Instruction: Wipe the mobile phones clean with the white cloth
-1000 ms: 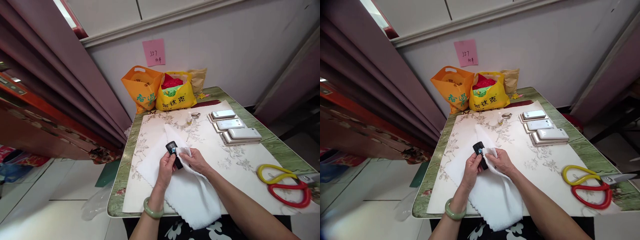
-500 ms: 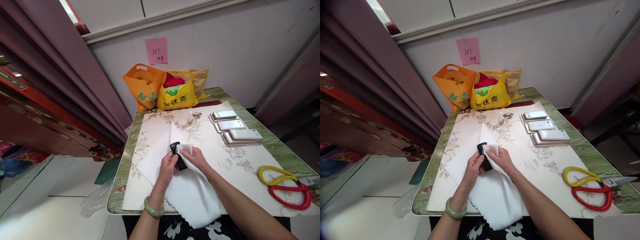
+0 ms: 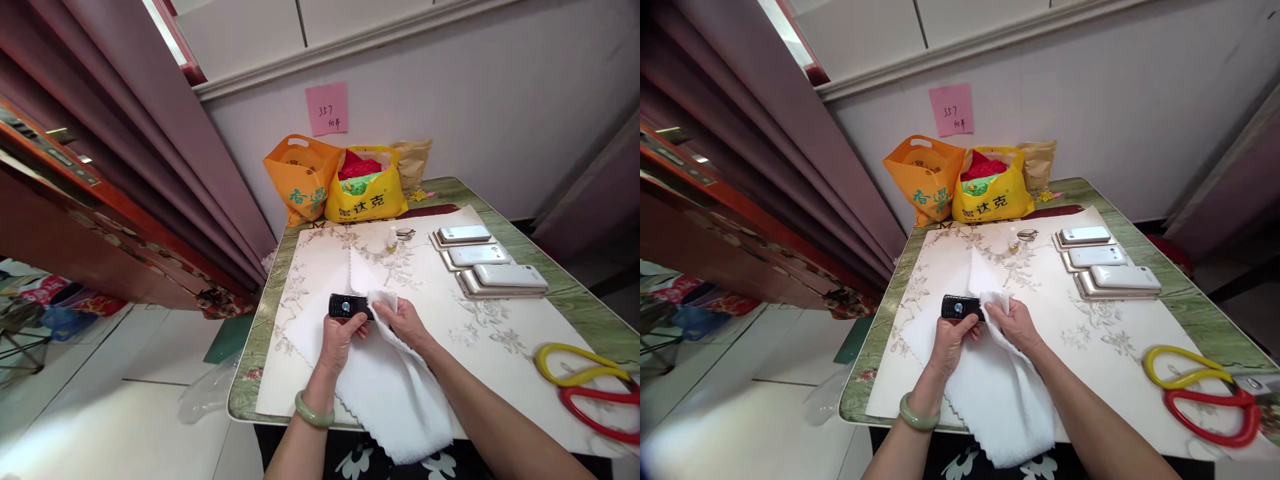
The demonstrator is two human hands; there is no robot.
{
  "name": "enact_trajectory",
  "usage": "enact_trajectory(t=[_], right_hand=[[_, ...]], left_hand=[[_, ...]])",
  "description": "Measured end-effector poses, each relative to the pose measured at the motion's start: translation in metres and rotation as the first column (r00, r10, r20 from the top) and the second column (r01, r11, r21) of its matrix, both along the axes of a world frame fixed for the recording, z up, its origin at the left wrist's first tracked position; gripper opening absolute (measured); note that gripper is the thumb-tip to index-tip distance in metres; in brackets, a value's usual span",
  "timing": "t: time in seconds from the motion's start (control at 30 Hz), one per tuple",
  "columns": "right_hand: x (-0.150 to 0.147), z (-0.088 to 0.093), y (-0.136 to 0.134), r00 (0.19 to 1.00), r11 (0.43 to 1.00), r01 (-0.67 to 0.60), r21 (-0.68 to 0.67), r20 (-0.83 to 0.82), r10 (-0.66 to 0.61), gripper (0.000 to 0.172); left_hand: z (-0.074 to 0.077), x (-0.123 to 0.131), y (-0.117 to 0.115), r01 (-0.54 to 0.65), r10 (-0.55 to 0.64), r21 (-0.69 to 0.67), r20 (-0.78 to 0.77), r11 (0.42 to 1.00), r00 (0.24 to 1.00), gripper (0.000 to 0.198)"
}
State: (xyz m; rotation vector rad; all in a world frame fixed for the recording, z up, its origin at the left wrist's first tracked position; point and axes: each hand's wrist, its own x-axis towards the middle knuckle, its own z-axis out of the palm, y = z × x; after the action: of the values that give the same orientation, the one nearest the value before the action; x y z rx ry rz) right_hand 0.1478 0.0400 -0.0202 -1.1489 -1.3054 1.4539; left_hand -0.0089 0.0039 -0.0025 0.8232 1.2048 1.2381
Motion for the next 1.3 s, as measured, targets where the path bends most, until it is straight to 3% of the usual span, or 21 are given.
enact_trajectory(t=[0.2,0.3,0.43,0.5,0.63,0.93,1.3], right_hand=[[0.001,0.001,0.007,0.974,0.978,0.203,-0.043,-0.095,-0.207,0.048],[0.0,0.003,0.007,0.963,0.967,0.241,-0.083,-0.101,-0.249,0.049],[-0.001,0.003,0.006,0.968,0.968,0.229,-0.099,-0.085,-0.237,0.048],[-0.001,0.003,0.005,0.968,0.968,0.23,-0.096,-0.079,-0.238,0.047],[-0.002,0.001,0.006,0.97,0.97,0.231,-0.075,-0.064,-0.236,0.047],[-0.006,-0.008,0.003,0.987,0.987,0.12,0.108,0.096,-0.131,0.042],[-0.006,-0.005,0.005,0.975,0.979,0.187,0.086,0.105,-0.196,0.041]], left_hand=[[0.006,-0.003,-0.006,0.136,-0.135,-0.013,0.037,0.991,0.99,0.067],[0.013,-0.008,-0.005,0.289,-0.289,-0.04,-0.005,0.957,0.957,0.052],[0.021,-0.013,0.001,0.525,-0.531,-0.086,-0.083,0.847,0.843,0.033],[0.02,-0.012,0.003,0.561,-0.569,-0.1,-0.1,0.822,0.816,0.031],[0.012,-0.008,0.001,0.455,-0.463,-0.092,-0.103,0.886,0.881,0.033],[0.005,-0.007,0.005,0.175,-0.169,-0.071,0.083,0.982,0.982,0.039],[0.005,0.0,0.001,0.223,-0.223,0.0,0.017,0.975,0.975,0.025]])
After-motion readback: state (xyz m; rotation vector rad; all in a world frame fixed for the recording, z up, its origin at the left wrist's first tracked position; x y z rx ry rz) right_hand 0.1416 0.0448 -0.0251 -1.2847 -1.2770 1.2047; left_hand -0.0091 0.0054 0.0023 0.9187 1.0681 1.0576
